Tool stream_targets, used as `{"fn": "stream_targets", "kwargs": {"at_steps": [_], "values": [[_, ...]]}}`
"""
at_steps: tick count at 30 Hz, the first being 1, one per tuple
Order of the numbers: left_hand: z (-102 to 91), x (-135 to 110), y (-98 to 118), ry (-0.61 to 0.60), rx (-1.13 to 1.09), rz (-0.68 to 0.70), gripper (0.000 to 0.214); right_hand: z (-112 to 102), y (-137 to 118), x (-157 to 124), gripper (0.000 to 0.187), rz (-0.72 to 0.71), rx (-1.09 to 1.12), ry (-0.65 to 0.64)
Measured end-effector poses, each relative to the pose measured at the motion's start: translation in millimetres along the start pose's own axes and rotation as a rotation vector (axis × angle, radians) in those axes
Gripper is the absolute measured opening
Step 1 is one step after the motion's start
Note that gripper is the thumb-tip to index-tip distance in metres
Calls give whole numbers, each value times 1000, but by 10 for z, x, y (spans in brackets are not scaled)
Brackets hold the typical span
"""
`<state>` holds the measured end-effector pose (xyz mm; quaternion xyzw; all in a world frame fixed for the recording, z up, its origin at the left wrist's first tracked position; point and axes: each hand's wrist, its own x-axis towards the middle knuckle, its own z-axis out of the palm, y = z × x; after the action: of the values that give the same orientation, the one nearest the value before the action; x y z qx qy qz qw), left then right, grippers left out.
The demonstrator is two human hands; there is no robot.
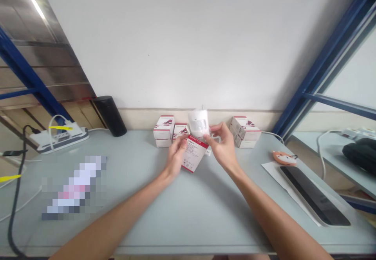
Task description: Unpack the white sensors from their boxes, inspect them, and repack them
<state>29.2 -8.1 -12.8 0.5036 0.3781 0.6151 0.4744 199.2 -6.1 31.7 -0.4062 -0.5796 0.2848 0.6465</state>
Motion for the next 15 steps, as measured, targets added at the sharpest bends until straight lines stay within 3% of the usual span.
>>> {"fn": "stream_targets", "kwargs": {"at_steps": [6,8,12,15], "values": [[-44,47,-42,-66,118,70,51,76,40,-75,33,103,236,12],[-82,73,-77,-79,118,68,54,80,20,-85,21,35,165,-20],[-135,93,-151,-30,91,55,61,25,-18,-62,65,-87,-88,-130],[-138,98,-173,-29,66,43,62,-48,12,-31,60,-128,-202,-218]]}}
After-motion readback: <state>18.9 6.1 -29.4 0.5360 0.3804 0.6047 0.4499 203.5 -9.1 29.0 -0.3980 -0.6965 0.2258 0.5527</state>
